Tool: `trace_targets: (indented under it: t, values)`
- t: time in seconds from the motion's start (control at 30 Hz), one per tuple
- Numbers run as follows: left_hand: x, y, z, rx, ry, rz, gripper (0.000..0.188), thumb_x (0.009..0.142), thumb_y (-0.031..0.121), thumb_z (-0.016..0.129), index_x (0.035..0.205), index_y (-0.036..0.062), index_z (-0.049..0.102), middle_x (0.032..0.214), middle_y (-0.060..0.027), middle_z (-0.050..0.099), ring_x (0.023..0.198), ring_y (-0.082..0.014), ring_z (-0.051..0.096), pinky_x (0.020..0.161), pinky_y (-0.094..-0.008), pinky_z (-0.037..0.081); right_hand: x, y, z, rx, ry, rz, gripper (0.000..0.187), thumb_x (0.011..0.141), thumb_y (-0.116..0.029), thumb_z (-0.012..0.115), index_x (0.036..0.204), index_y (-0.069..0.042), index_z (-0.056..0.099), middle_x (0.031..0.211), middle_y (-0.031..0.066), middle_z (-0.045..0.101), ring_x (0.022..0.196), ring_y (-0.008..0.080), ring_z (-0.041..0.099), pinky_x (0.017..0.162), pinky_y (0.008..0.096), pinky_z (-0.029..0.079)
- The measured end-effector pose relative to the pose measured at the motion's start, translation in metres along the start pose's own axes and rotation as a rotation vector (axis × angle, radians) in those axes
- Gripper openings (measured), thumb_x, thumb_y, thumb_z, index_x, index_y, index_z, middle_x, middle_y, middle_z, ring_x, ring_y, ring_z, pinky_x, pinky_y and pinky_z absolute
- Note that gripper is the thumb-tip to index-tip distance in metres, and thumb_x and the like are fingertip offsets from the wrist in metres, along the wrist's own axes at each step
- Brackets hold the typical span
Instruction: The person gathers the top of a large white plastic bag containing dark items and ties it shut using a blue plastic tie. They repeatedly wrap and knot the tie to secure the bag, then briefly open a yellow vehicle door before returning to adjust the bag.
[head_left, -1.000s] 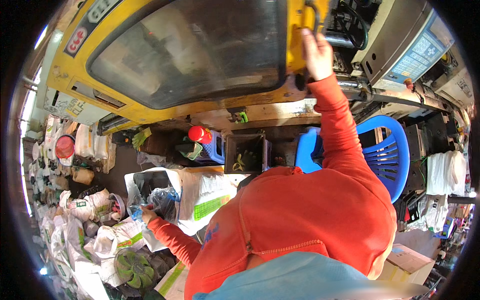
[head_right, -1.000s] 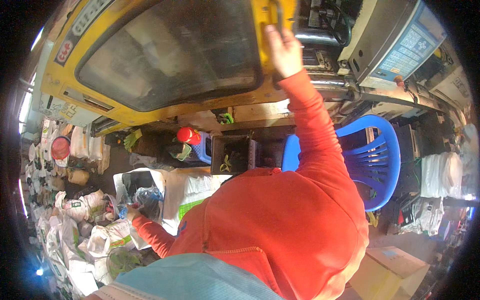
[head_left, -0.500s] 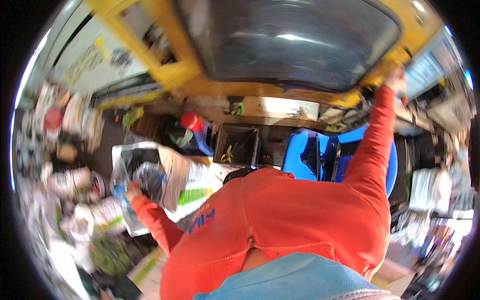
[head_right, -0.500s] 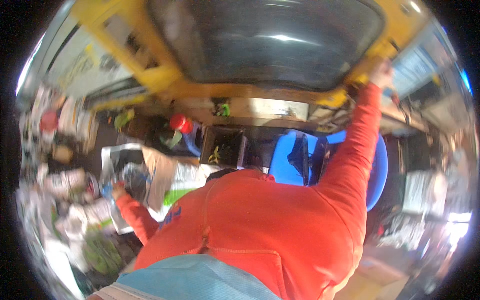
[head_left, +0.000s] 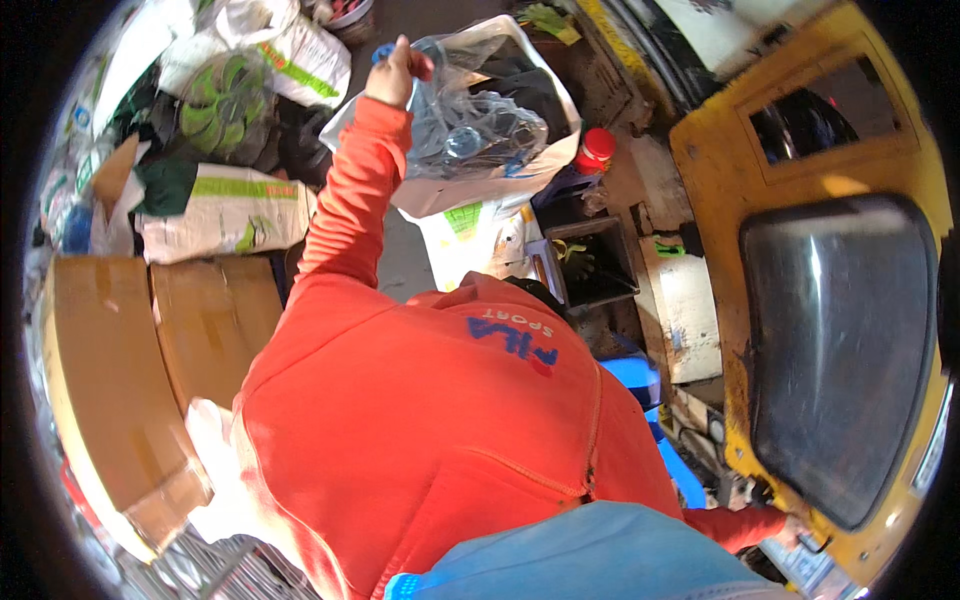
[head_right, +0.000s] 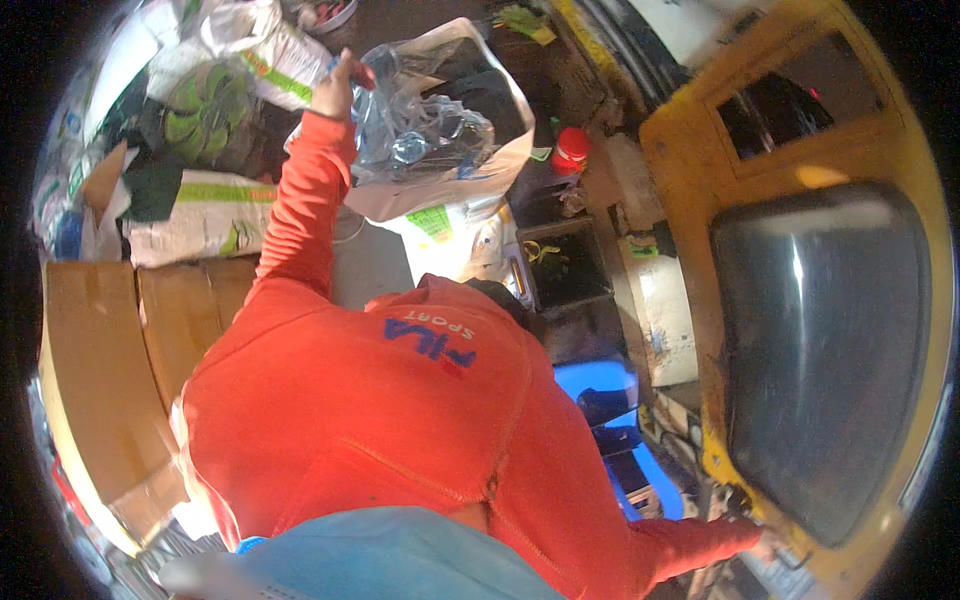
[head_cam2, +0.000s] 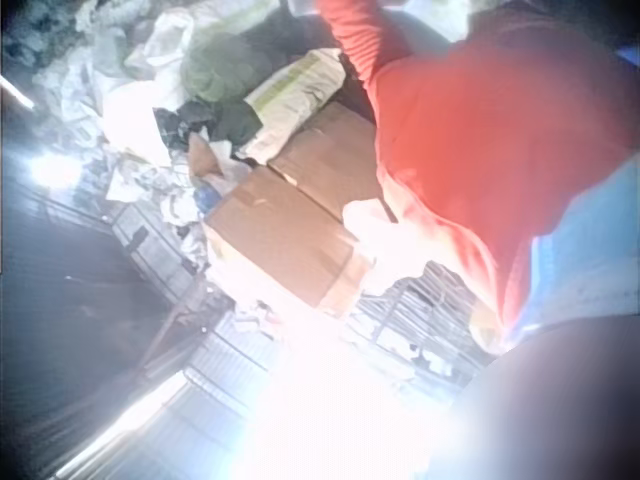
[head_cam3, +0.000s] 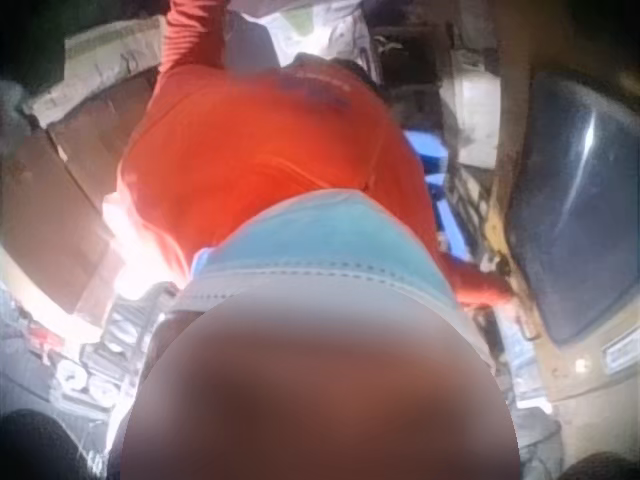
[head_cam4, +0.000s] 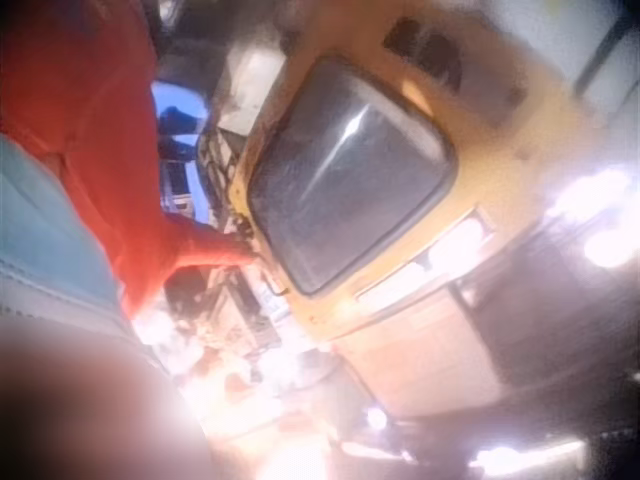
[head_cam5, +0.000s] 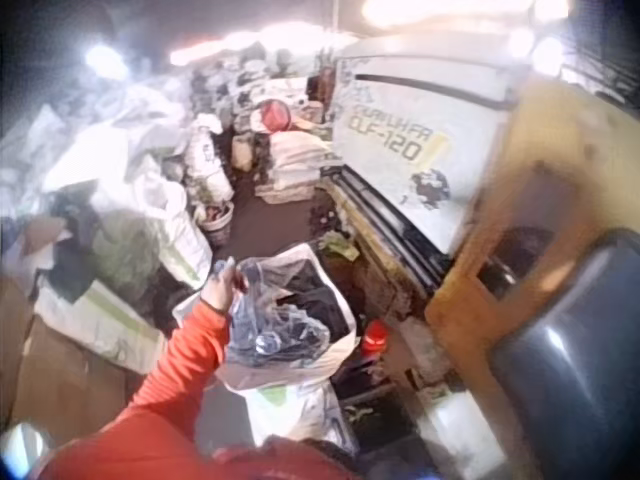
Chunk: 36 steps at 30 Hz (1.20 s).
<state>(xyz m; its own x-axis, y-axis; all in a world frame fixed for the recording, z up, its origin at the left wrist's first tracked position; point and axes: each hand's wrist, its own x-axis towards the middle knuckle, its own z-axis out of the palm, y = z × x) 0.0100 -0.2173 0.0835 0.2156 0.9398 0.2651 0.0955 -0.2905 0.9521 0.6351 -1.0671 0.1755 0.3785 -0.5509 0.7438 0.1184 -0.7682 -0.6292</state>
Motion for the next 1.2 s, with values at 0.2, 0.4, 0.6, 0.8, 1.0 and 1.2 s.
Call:
trace_targets:
  t: [0.2,0.4,0.6,0.8,1.0,1.2]
  values:
    - [0.053,-0.013,-0.057,-0.082,0.081,-0.124,0.06,0.093,0.056,0.03,0.058,0.0113,0.049,0.046,0.0005,0.035,0.042,-0.0119,0.032,0.042,-0.0267,0.026,-0.227,-0.188,-0.013,0.113,0.007,-0.513,0.012,0.09,-0.016,0.05,0.088,-0.007,0.059,0.093,0.0111,0.058,0.085,0.0228,0.055,0.076,0.0367,0.045]
    - [0.083,-0.009,-0.07,-0.049,-0.007,-0.005,0.062,0.094,0.056,0.028,0.055,0.0098,0.045,0.048,-0.002,0.038,0.044,-0.0131,0.036,0.045,-0.0264,0.03,-0.545,-0.427,-0.06,1.159,-1.695,-1.318,0.063,0.068,-0.014,0.074,0.125,-0.005,0.05,0.124,0.0152,0.052,0.115,0.0332,0.048,0.097,0.0429,0.038]
    - [0.066,0.015,-0.074,-0.272,0.027,-0.105,0.049,0.095,0.045,0.036,0.059,0.0112,0.038,0.051,-0.0004,0.034,0.044,-0.0119,0.03,0.044,-0.0253,0.026,-0.65,-0.564,-0.143,1.413,-1.655,-1.598,0.062,0.078,-0.046,0.061,0.127,-0.01,0.048,0.128,0.0098,0.05,0.121,0.0292,0.045,0.105,0.0466,0.024]
    - [0.067,0.025,-0.081,-0.43,0.079,-0.151,0.041,0.095,0.035,0.038,0.06,0.0116,0.038,0.053,0.0009,0.035,0.046,-0.0098,0.03,0.045,-0.0247,0.024,-0.687,-0.591,-0.078,1.294,-1.462,-1.587,0.06,0.085,-0.043,0.056,0.134,-0.014,0.04,0.13,0.007,0.049,0.125,0.0261,0.041,0.105,0.046,0.023]
    - [0.074,0.032,-0.075,-0.37,0.097,-0.229,0.046,0.095,0.032,0.036,0.054,0.0118,0.035,0.05,0.0013,0.033,0.044,-0.0095,0.027,0.045,-0.0249,0.022,-0.732,-0.627,-0.046,1.215,-1.431,-1.636,0.073,0.081,-0.057,0.054,0.137,-0.014,0.036,0.139,0.0102,0.039,0.127,0.0319,0.039,0.106,0.0455,0.025]
    - [0.101,0.037,-0.069,-0.512,0.118,-0.246,0.05,0.095,0.034,0.036,0.05,0.0127,0.032,0.047,0.0011,0.029,0.042,-0.011,0.024,0.044,-0.0265,0.019,-0.735,-0.64,-0.048,0.887,-1.658,-1.795,0.081,0.076,-0.065,0.053,0.139,-0.017,0.035,0.141,0.0127,0.036,0.128,0.0327,0.036,0.107,0.0479,0.024]
